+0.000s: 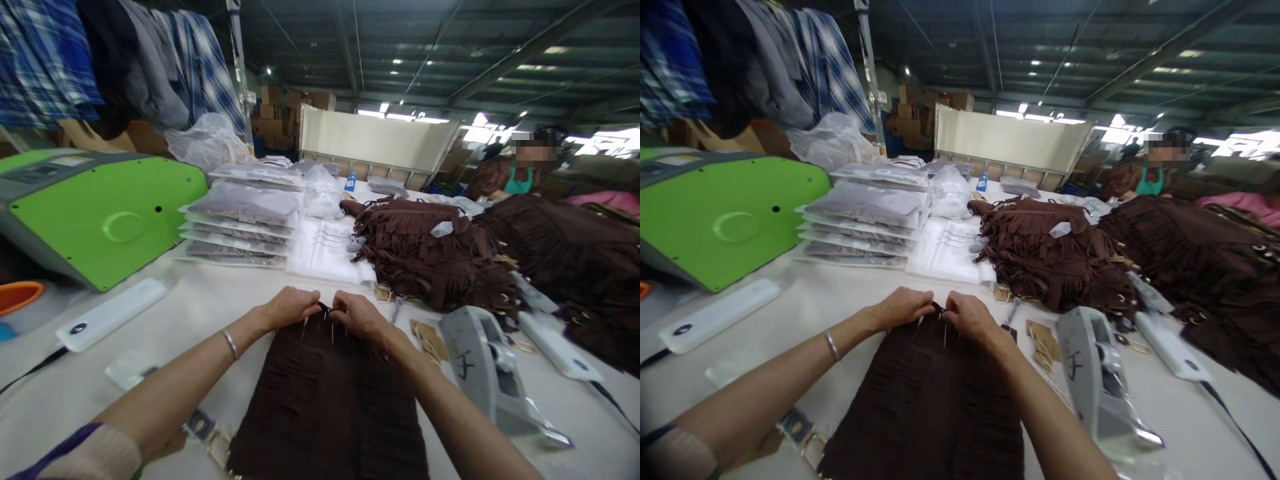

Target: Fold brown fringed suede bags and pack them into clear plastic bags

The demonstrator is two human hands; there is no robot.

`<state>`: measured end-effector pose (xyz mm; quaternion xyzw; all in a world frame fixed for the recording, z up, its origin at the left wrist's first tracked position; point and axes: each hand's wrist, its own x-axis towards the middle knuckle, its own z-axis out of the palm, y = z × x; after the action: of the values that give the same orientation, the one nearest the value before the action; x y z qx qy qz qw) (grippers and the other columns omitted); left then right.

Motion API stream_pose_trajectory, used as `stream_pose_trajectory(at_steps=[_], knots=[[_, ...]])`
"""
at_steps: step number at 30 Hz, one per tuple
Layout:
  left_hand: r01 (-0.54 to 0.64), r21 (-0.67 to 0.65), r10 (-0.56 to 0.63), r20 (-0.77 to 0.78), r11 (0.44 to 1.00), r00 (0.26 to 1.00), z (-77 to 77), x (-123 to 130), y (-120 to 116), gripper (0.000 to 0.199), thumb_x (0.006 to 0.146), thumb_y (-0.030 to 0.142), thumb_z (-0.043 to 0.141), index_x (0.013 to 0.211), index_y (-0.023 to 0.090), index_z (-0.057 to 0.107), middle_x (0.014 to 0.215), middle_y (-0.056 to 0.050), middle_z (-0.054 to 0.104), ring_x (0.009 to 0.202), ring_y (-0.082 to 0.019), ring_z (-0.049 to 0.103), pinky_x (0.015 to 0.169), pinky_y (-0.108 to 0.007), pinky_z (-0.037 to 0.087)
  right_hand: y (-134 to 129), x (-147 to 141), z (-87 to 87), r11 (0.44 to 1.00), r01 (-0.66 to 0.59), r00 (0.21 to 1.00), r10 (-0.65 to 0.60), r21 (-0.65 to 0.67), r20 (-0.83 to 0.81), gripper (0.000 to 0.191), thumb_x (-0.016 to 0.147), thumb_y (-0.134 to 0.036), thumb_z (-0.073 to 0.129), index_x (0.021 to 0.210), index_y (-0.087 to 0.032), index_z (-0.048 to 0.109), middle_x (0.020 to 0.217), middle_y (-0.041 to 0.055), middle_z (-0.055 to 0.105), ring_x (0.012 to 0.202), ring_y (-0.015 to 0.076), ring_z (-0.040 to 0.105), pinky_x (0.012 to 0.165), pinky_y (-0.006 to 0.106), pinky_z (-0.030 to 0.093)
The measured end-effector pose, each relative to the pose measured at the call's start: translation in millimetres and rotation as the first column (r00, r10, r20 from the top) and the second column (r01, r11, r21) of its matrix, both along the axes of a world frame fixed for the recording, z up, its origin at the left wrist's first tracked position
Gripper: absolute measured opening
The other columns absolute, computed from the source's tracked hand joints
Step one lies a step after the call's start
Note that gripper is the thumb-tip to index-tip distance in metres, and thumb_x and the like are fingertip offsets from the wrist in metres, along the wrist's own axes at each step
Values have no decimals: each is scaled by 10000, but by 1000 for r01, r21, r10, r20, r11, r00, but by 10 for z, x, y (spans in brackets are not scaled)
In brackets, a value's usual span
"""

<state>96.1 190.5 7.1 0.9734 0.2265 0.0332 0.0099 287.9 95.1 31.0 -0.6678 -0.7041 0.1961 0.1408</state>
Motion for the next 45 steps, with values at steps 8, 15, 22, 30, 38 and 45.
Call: stream_pose_trajectory(at_steps=[8, 15, 22, 30, 38, 45], knots=[[436, 198, -464, 126, 878, 877, 317, -692, -1153, 293, 987, 402, 405, 819, 207, 544, 730, -9, 597, 621, -151, 534, 510, -287, 388, -1369, -545, 155, 855, -473, 861, 397, 212, 317, 80, 880, -202, 562, 807, -233, 552, 774, -24, 635, 675, 141, 526, 617, 275, 310], [250, 69, -260, 255, 966, 931, 240, -1230, -1632, 235, 979, 366, 433, 828, 218, 537, 694, -1, 567, 615, -151, 524, 548, -282, 435, -1867, -645, 6, 809, -486, 872, 425, 330, 242, 210, 934, -294, 510, 740, -233, 564, 651, -21, 611, 587, 125, 528, 553, 284, 321], [-181, -286, 294, 423, 941, 857, -94, -1216, -1313, 377, 858, 181, 563, 1220, 229, 468, 1196, -78, 561, 1116, -226, 531, 985, -422, 456, -1457, -815, 76, 930, -189, 981, 164, 315, 105, 101, 874, -214, 600, 963, -224, 645, 904, 32, 652, 869, 195, 568, 795, 323, 436], [-99, -290, 193, 317, 952, 928, 33, -1187, -1524, 294, 858, 96, 510, 1095, 250, 588, 1069, -46, 577, 1007, -206, 534, 923, -375, 456, -1466, -1101, 72, 915, -308, 947, 320, 260, -7, 151, 896, -256, 568, 813, -251, 693, 787, -14, 669, 777, 143, 599, 775, 274, 437], [-153, -131, 186, 303, 980, 935, 138, -1128, -1587, 406, 833, 227, 631, 1231, 240, 553, 1330, -106, 529, 1244, -297, 455, 1034, -503, 384, -1129, -1011, 83, 971, 86, 985, -116, 223, 125, 108, 843, -269, 612, 917, -212, 666, 930, 64, 666, 885, 221, 633, 772, 323, 468], [-45, -198, 85, 196, 979, 977, -25, -1132, -1695, 588, 790, 262, 679, 1344, 231, 484, 1413, -109, 500, 1310, -305, 432, 1099, -527, 327, -1107, -1206, 112, 980, 40, 976, -79, 194, 201, 100, 829, -190, 574, 798, -215, 665, 871, 42, 682, 829, 196, 653, 716, 286, 468]])
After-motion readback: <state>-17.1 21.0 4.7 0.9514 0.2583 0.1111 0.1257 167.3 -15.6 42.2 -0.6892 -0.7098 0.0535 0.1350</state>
